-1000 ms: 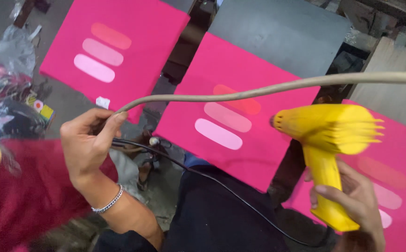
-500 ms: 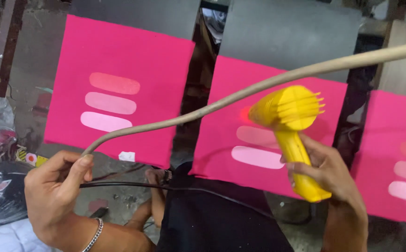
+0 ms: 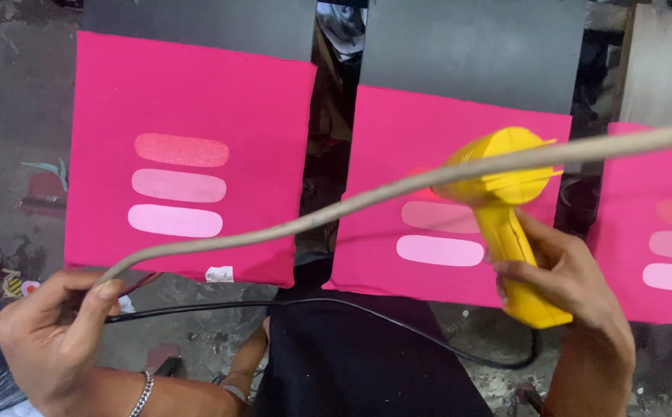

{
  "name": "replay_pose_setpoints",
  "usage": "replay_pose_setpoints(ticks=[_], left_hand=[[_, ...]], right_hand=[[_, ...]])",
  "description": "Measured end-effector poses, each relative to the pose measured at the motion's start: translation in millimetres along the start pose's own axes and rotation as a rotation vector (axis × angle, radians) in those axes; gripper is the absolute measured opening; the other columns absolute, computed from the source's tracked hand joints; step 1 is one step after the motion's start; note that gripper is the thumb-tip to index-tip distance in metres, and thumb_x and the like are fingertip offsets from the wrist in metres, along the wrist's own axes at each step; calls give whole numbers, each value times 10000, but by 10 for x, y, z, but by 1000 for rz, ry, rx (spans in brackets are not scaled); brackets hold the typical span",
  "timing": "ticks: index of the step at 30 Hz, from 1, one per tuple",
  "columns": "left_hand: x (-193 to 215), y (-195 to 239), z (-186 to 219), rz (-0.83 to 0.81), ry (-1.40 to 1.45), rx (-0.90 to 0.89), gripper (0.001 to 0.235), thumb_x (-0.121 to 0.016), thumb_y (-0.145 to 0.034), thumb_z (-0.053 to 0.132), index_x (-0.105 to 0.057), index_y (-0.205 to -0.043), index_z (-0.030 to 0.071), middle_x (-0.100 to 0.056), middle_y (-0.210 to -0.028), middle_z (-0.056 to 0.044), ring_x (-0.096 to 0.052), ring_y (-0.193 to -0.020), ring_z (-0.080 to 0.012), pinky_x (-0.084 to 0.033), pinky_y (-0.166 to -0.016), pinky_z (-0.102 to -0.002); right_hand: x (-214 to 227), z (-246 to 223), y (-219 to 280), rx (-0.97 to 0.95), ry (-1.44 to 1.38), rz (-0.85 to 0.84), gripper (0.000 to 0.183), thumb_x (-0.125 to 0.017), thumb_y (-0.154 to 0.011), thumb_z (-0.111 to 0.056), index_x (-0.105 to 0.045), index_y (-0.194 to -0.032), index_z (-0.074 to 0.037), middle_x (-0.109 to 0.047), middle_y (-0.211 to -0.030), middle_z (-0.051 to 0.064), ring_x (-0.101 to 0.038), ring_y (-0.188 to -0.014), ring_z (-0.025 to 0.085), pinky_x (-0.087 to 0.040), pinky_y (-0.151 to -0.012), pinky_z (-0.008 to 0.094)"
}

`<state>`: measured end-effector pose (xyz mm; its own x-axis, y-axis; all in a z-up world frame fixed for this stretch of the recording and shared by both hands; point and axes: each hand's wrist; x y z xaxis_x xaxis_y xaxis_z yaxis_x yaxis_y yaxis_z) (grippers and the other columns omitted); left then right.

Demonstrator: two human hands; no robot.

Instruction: Using a handheld heat gun to dry ink on screen-printed fabric pieces laid out on a production surface.

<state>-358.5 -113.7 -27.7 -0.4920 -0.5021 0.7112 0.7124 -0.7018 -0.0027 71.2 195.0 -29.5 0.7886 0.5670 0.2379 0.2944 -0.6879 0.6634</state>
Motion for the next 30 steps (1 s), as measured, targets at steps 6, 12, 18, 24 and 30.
replay_pose_setpoints(ticks=[6,12,18,24,30], left_hand=[[25,-48,-52,8,25,-43,193,-695,-1042,62,-674,-884,-47,-604,-684,-82,-523,-626,-130,-383,-623,-260],[61,-56,-155,0,5,-78,190,-679,-1044,58,-669,-884,-44,-609,-680,-70,-529,-613,-122,-397,-620,-256],[73,-64,-145,-20,6,-106,230,-667,-1033,89,-659,-830,-19,-594,-663,-45,-499,-591,-108,-365,-612,-252],[82,-62,-167,-19,-15,-133,260,-672,-1049,121,-673,-857,-53,-612,-677,-78,-521,-585,-141,-389,-600,-282],[111,-46,-182,-40,-26,-145,251,-670,-1031,115,-669,-823,-25,-602,-660,-54,-516,-596,-127,-390,-608,-268]], right_hand=[[-97,4,-117,-36,-9,-6,738,-757,-722,26,-636,-1448,-21,-764,-951,205,-656,-713,281,-565,-652,425],[-96,-114,36,-81,-23,17,755,-758,-726,60,-645,-1466,-41,-695,-869,194,-603,-585,304,-530,-529,446],[-156,-129,-25,47,-66,-42,624,-759,-747,10,-669,-1365,12,-701,-858,163,-617,-588,256,-533,-559,384],[-136,-204,12,-53,-7,-34,776,-746,-729,52,-619,-1490,-34,-719,-869,223,-629,-613,301,-548,-572,438],[-105,-137,-40,26,-18,-35,673,-743,-751,14,-651,-1417,-16,-715,-854,175,-639,-646,263,-552,-573,404]])
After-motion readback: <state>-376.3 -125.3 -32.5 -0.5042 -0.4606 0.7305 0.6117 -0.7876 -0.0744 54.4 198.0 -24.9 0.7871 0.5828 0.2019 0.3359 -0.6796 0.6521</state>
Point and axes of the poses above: each hand's wrist, its own y-axis away from the middle knuckle, its own x-axis out of the back of the hand, z = x × y
